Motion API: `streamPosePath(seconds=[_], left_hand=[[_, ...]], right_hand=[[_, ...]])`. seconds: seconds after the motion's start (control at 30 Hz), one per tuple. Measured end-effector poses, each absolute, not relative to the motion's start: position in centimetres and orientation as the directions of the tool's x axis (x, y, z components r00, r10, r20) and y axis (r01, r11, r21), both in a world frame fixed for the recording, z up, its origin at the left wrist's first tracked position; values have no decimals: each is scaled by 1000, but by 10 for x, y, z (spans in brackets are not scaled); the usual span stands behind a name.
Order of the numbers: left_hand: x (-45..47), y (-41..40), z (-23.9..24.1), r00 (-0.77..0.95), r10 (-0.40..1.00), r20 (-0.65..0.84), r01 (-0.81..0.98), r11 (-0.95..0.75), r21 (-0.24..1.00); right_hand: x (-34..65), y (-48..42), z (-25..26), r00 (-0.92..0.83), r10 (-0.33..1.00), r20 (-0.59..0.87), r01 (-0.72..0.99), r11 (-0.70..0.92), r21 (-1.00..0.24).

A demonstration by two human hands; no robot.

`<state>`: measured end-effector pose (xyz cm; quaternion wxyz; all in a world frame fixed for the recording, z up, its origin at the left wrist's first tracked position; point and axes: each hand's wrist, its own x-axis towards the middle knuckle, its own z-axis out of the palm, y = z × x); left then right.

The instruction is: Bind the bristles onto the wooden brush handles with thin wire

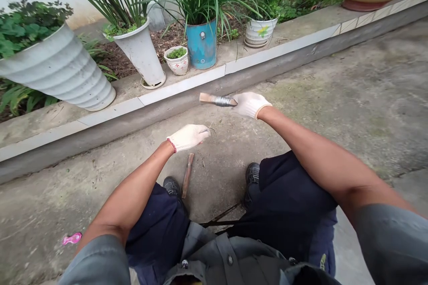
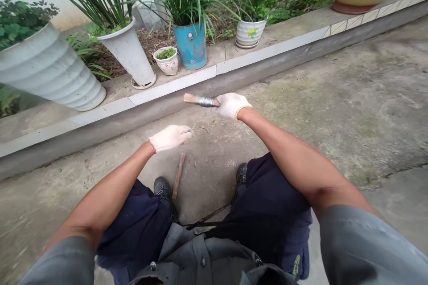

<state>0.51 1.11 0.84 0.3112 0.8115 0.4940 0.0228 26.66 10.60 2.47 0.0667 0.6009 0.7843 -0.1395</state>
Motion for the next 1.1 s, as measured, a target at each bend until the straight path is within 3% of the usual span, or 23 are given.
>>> streamPosePath(seconds=[0.1,0.17,0.27,0.4,0.47,0.53,0.67,0.8,0.9,1.0,1.1], left_hand=[[2,14,10,493,840,-227,799,-333,501],[0,16,12,478,853,-212,806,-329,493],[-4,18,15,444,868,-222,817,-291,497],[-7,18,13,456,858,-235,792,-272,546],[-7,17,9,485,837,-253,762,-262,593],[-4,15,5,471,835,-283,750,-212,626],[4,12,5,466,851,-243,754,-238,612],[9,10,11,501,837,-219,774,-319,548],[7,9,14,508,827,-243,788,-332,518],[3,9,16,497,842,-210,787,-335,519],[1,11,17,482,856,-185,795,-338,504]], right_hand=[[264,99,13,-263,842,-471,944,326,55],[258,87,6,-346,733,-586,877,474,75],[252,71,3,-563,510,-651,730,676,-101],[255,64,13,-708,352,-612,661,634,-401],[257,67,20,-733,390,-557,668,563,-486],[257,72,26,-717,519,-465,697,523,-491],[253,82,26,-566,786,-250,817,493,-300],[255,94,22,-358,911,-207,932,333,-146],[258,99,20,-254,930,-267,967,251,-45],[257,95,16,-243,882,-404,952,296,75],[254,80,9,-407,727,-553,871,491,5]])
